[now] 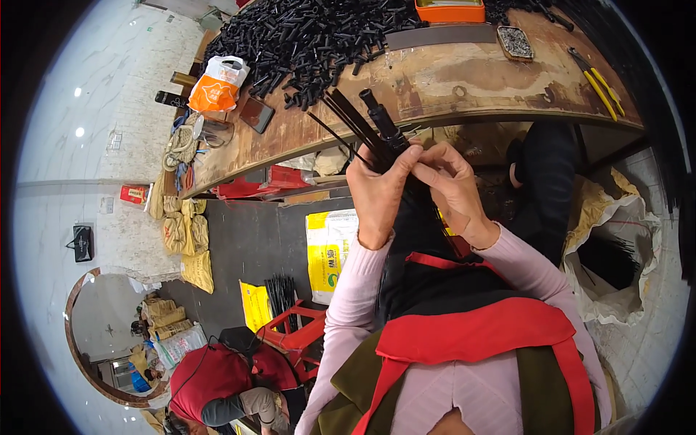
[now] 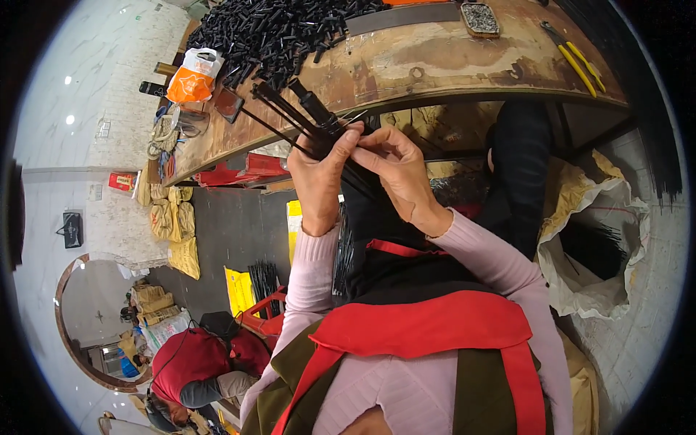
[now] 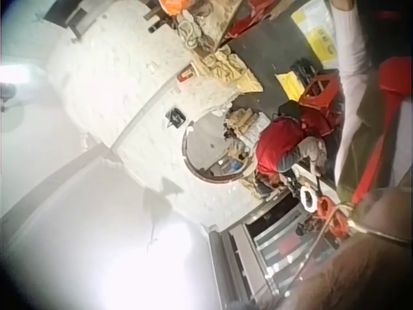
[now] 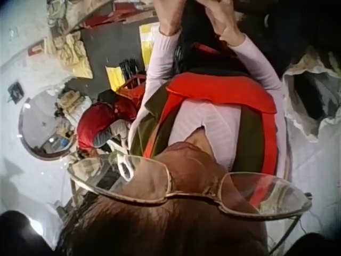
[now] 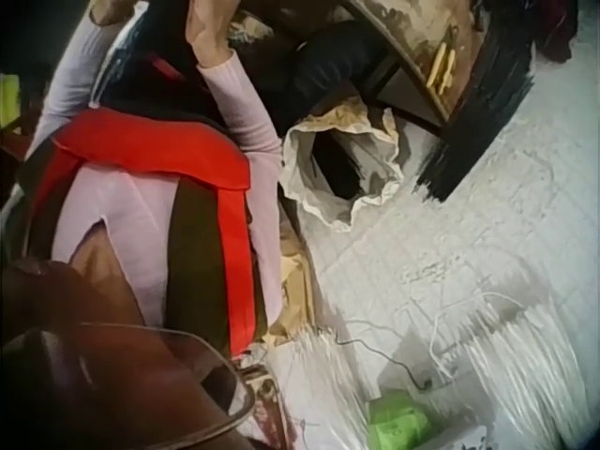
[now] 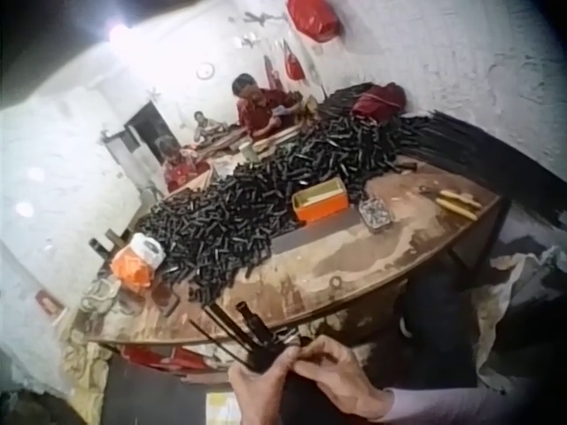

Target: Assembling or processing black plastic cable components using hand tools at a factory workbench.

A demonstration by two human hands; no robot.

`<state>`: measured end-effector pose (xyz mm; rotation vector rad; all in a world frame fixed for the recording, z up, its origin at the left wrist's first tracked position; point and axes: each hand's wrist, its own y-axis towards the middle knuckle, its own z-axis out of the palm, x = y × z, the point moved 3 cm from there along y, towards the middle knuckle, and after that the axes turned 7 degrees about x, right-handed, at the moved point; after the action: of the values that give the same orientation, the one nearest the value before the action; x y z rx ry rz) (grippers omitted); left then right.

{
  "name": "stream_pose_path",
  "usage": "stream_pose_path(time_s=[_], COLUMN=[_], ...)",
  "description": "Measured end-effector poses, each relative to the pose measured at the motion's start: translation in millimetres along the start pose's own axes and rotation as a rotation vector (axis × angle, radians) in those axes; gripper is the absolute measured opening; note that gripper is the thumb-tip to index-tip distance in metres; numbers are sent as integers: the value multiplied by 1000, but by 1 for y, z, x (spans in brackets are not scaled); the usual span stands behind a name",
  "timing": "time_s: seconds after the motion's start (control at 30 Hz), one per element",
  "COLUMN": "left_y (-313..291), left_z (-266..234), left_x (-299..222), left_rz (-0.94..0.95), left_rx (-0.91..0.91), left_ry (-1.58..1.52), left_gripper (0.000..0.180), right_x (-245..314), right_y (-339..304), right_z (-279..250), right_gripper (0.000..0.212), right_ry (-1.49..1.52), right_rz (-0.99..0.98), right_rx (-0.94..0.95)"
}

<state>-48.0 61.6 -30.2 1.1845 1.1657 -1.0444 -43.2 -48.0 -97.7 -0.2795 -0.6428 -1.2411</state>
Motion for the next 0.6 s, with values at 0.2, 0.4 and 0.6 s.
stream_pose_path(time_s=[0.2,0.4,0.6], left_y=[2,0,-3], left_z=[-2,-1,-8], left_x=[9,7,5], left_rz=[-41,-26,-47], left_rx=[38,0,179], left_ry=[-114,6,-54], left_gripper=[16,15,15], right_x=[-1,-5,-9], right_y=[8,3,-3], right_z=[-13,-6,-9], right_gripper=[9,6,9], right_ry=[87,71,-112], right_rz=[124,179,38], right_rx=[-64,-93,-70])
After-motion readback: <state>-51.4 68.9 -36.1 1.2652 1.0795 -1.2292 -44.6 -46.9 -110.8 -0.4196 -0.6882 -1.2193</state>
